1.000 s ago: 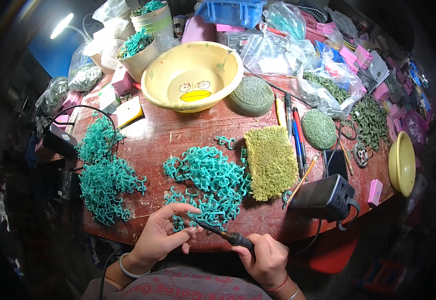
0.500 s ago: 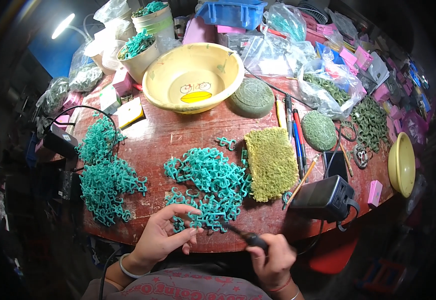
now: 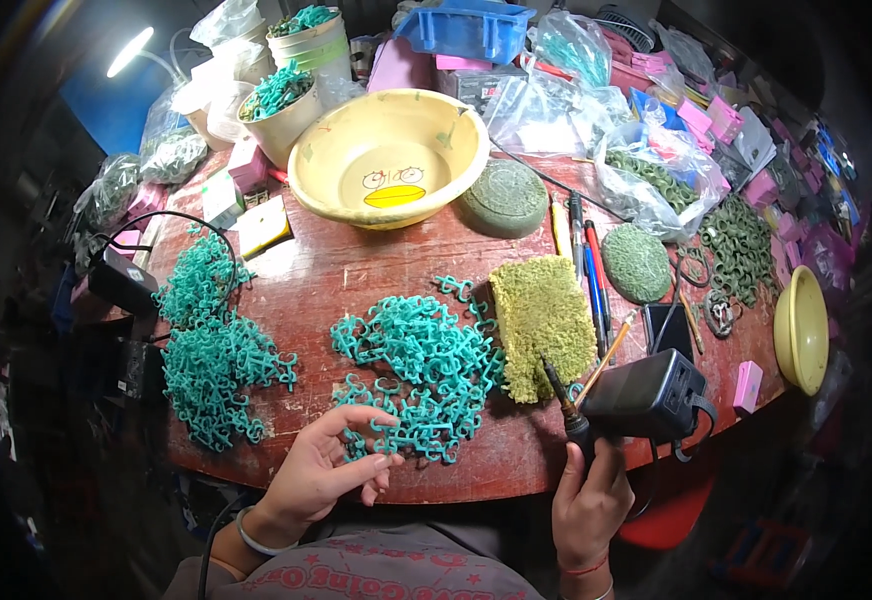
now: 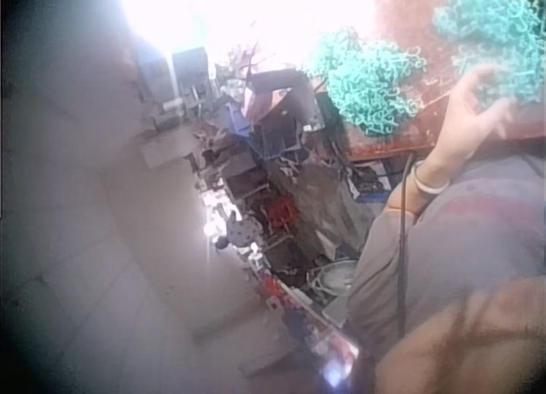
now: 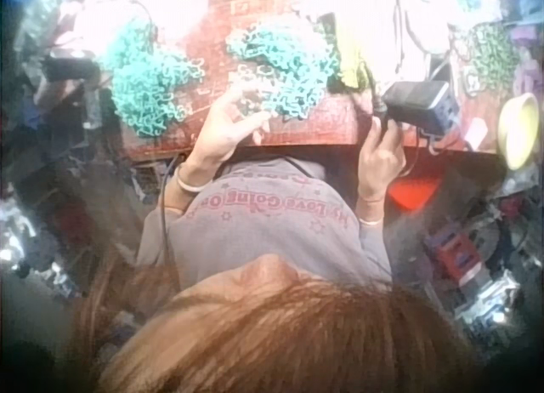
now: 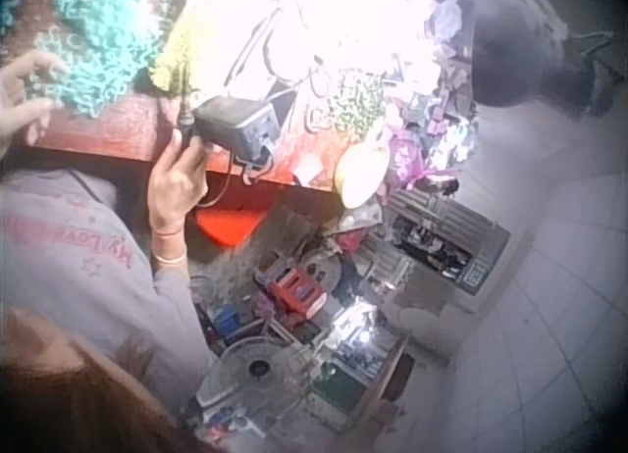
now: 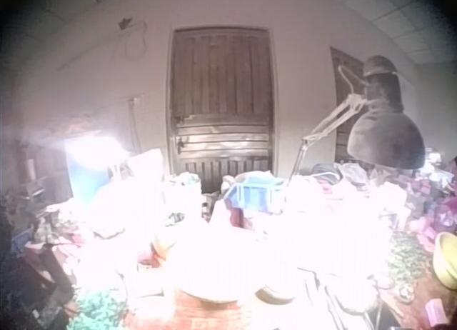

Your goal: The person joins small green wax pieces together by melting contact points with a handheld heating tool.

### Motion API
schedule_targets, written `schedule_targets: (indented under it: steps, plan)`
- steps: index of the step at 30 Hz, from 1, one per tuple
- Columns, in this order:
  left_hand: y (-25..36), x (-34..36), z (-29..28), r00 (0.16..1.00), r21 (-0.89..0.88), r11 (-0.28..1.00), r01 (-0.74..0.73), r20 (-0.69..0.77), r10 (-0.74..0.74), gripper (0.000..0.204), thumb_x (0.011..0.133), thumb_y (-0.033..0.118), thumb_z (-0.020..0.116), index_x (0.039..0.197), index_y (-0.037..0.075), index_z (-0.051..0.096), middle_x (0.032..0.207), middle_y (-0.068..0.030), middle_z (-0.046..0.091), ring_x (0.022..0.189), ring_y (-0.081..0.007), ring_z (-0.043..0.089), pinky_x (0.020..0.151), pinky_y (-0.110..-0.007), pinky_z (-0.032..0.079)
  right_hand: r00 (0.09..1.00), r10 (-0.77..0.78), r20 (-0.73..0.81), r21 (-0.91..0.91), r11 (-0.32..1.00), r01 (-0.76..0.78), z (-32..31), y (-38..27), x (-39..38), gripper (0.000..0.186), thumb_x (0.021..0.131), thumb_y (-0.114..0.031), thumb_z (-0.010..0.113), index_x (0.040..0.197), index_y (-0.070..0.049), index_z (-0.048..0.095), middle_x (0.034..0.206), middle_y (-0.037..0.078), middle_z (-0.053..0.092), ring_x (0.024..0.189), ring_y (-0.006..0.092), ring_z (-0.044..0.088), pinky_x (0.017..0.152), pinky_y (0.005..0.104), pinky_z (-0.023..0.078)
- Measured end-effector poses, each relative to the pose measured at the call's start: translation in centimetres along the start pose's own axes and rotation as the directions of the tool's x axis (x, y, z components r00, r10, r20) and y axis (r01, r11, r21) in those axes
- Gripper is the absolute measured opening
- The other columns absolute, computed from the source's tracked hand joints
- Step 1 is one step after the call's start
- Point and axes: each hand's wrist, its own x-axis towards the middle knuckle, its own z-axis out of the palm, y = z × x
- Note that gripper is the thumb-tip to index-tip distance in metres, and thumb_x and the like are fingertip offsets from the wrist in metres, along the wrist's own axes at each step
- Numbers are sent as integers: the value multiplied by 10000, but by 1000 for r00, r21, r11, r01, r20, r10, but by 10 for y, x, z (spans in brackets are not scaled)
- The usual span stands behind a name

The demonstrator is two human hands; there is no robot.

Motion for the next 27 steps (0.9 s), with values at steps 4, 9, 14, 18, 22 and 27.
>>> schedule_targets:
  steps: [4, 9, 14, 18, 22, 27]
  plan:
    - [3, 0, -3, 999, -44, 998, 42, -1, -42, 349, 894, -53, 629, 1227, -23, 529, 1003, -138, 594, 799, -157, 659, 556, -237, 548, 988, 109, 106, 157, 980, -125, -9, -3, -3, 201, 942, -114, 625, 1020, 68, 589, 811, 206, 601, 680, 407, 609, 577, 416, 475]
    - [11, 1, -15, 994, -225, 974, 18, 107, 7, 189, 871, -42, 650, 1020, 13, 547, 1022, -128, 619, 855, -167, 646, 629, -238, 556, 994, -14, 111, 304, 953, -21, 0, -14, -5, 153, 940, -115, 618, 1017, 17, 605, 801, 177, 587, 668, 382, 600, 587, 412, 471]
    - [13, 3, -23, 988, -261, 964, -52, 130, 88, 126, 861, -28, 680, 900, 27, 573, 973, -105, 617, 834, -146, 641, 628, -237, 555, 995, -6, 97, 304, 952, -24, 7, -12, -7, 156, 937, -124, 623, 1011, 11, 605, 802, 169, 585, 674, 380, 607, 588, 419, 479]
    - [11, 1, -8, 964, 406, 885, -227, -36, 264, 190, 790, -35, 751, 877, 22, 592, 812, -56, 621, 626, -106, 608, 517, -215, 476, 995, -42, 88, 303, 953, 13, 8, -15, -7, 159, 939, -131, 623, 1008, 11, 605, 807, 166, 588, 668, 376, 610, 579, 418, 478]
    - [4, 7, 1, 866, 862, 360, -358, 162, 472, 184, 775, -28, 724, 923, 44, 642, 832, -56, 601, 618, -132, 606, 497, -255, 462, 996, -29, 85, 299, 954, 2, 9, -13, -8, 168, 939, -140, 624, 1014, 9, 606, 807, 163, 589, 666, 374, 613, 569, 415, 478]
    - [-4, 15, 0, 770, 909, 58, -412, 313, 556, 136, 771, 12, 702, 885, 49, 637, 793, -81, 555, 645, -200, 598, 506, -301, 473, 997, -42, 65, 269, 963, 23, 10, -13, -8, 173, 937, -147, 628, 1015, 6, 605, 808, 163, 588, 670, 376, 613, 569, 416, 479]
